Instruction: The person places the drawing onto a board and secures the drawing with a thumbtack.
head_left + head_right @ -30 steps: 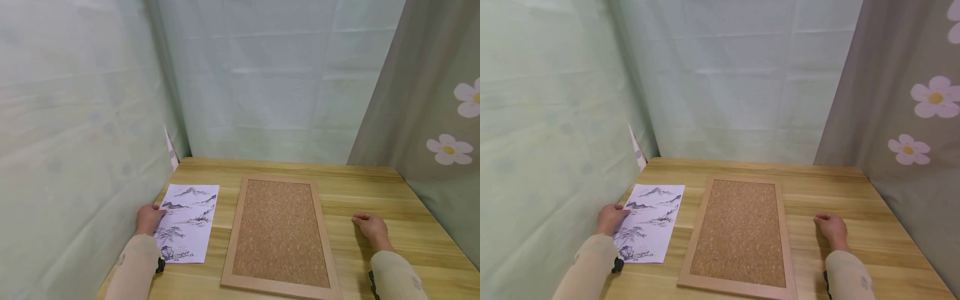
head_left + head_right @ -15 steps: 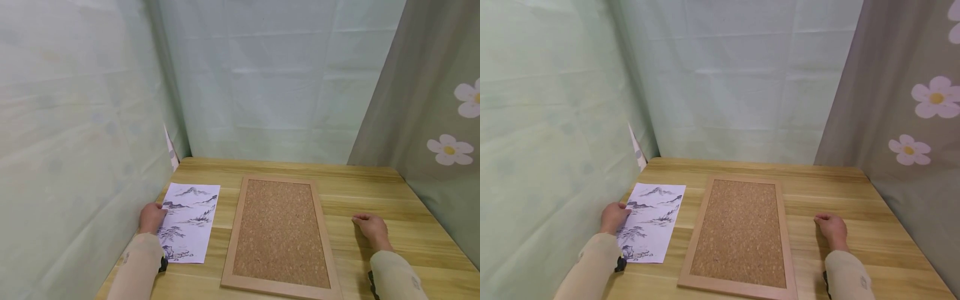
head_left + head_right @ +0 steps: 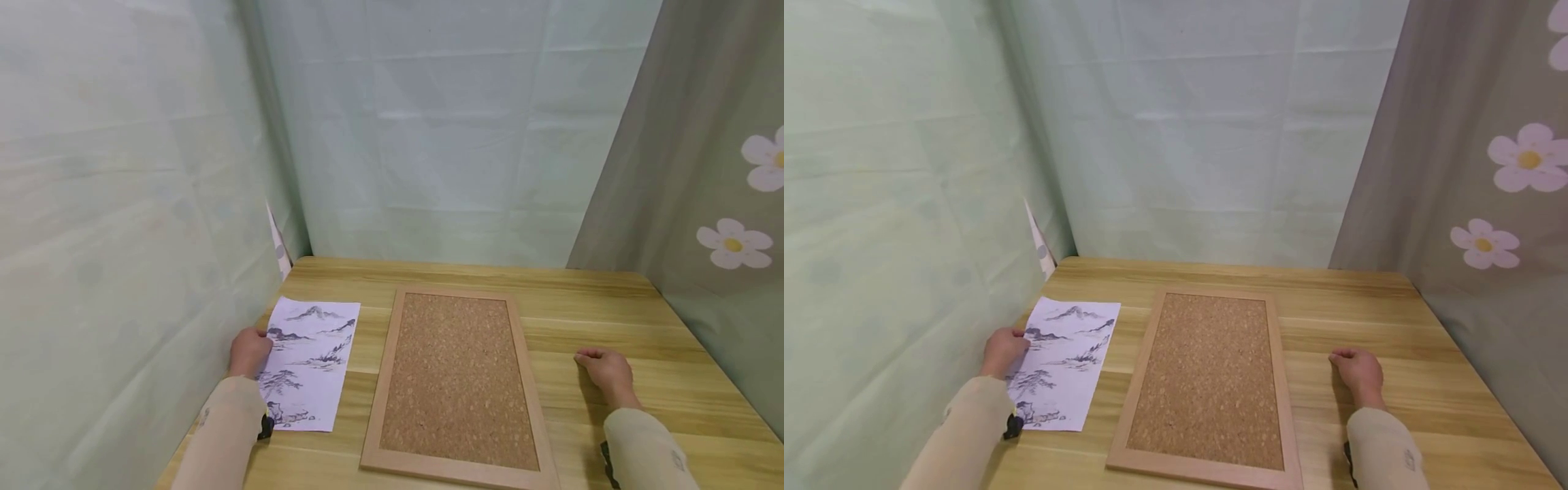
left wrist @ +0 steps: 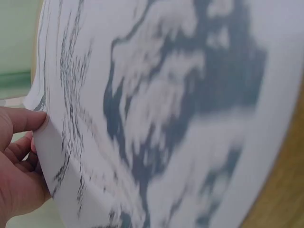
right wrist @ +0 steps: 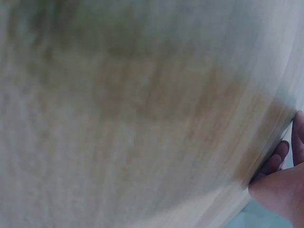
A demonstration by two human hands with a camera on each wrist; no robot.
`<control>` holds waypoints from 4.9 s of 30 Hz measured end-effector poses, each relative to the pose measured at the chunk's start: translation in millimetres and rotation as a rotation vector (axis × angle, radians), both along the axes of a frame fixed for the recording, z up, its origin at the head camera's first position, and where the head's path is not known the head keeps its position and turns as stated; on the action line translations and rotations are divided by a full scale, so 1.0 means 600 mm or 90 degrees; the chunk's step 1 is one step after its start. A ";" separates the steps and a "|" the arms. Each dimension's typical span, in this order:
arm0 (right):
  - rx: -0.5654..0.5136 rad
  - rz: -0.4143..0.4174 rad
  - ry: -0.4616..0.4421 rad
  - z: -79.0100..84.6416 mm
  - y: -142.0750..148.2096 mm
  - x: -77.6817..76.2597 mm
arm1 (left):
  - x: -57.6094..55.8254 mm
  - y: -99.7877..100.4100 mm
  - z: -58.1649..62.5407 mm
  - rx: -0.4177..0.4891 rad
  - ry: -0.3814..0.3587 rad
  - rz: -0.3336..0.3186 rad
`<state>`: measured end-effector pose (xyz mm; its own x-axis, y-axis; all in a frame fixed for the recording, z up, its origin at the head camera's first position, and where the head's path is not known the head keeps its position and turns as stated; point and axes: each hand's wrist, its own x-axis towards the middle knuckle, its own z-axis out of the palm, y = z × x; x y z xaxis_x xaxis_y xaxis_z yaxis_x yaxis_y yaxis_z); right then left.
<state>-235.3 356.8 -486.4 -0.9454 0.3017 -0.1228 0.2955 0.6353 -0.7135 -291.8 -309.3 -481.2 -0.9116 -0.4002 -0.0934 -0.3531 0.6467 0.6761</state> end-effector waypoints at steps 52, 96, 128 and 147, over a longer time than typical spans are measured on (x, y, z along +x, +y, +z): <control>-0.006 0.033 0.008 -0.004 -0.024 -0.050 | -0.067 0.072 0.106 0.493 0.213 -0.036; -0.013 0.145 0.015 -0.008 -0.105 -0.186 | -0.034 0.273 0.040 0.509 0.176 -0.054; 0.012 0.151 0.054 0.012 -0.125 -0.187 | -0.026 0.281 0.039 0.389 0.135 -0.120; 0.009 0.147 0.057 0.016 -0.128 -0.182 | -0.030 0.229 0.055 -0.180 0.067 -0.454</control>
<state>-344.7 279.8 -477.1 -0.9965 0.0770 -0.0322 0.0765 0.6885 -0.7212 -309.9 -172.2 -447.9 -0.9565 0.2905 0.0258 0.2695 0.8467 0.4587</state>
